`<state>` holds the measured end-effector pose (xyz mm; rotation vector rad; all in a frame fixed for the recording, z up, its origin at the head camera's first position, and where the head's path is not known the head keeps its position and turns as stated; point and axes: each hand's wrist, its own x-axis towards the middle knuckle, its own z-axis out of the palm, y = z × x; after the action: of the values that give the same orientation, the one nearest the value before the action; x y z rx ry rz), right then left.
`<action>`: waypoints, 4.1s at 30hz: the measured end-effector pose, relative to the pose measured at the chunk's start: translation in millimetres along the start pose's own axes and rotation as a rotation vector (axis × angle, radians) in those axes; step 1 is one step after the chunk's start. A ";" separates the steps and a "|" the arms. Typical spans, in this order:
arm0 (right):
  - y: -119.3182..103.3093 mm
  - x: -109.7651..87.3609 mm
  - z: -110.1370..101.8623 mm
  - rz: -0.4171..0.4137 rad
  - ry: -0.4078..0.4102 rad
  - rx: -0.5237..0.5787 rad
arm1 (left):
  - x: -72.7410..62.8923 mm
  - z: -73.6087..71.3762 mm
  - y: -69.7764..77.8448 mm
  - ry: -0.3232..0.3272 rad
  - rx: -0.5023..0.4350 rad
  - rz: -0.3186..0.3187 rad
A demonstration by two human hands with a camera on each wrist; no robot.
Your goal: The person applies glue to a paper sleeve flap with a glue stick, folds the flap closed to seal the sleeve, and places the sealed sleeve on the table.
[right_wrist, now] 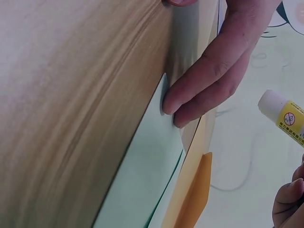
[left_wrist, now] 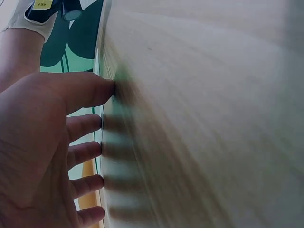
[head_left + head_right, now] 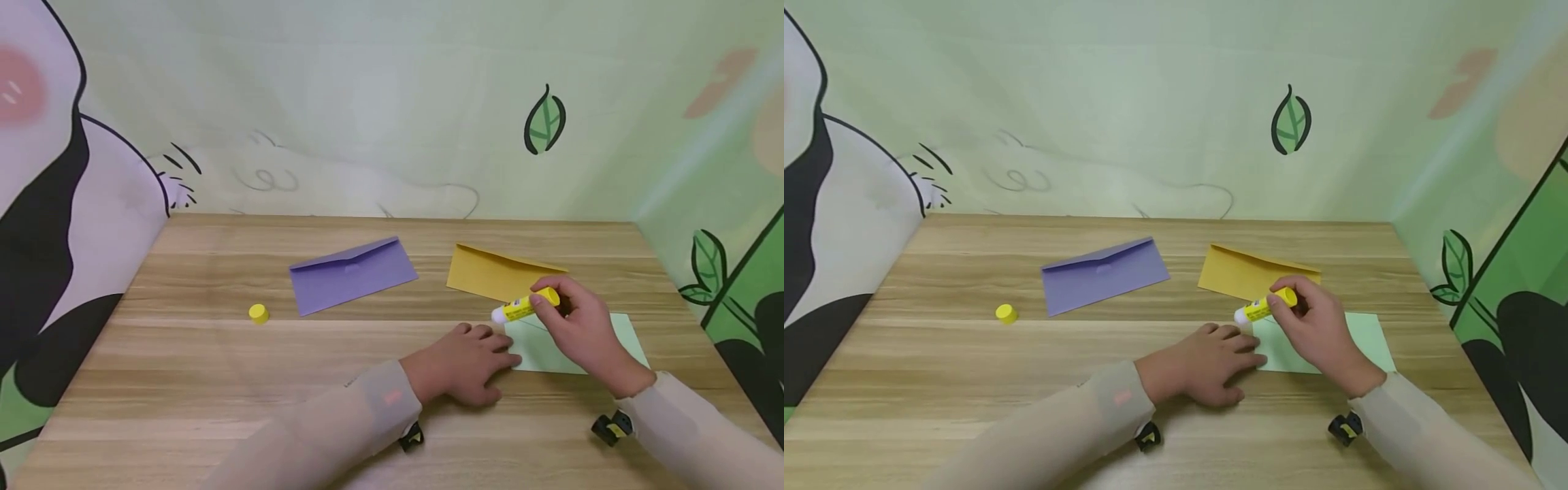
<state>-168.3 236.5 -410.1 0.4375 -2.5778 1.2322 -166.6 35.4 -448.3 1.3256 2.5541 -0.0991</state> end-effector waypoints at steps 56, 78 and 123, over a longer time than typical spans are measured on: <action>1.9 4.3 -10.7 0.041 0.037 0.021 | -168.0 52.1 -145.9 0.235 -0.232 -0.401; 1.3 1.1 -5.0 0.031 0.020 0.013 | -170.4 51.1 -105.7 0.201 -0.227 -0.269; -4.9 1.8 9.0 0.014 -0.004 0.029 | -182.8 52.4 -114.5 0.340 -0.213 -0.237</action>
<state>-168.9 226.2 -411.5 0.4287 -2.5735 1.2762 -148.7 -185.6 -457.9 1.0309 2.8941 0.3754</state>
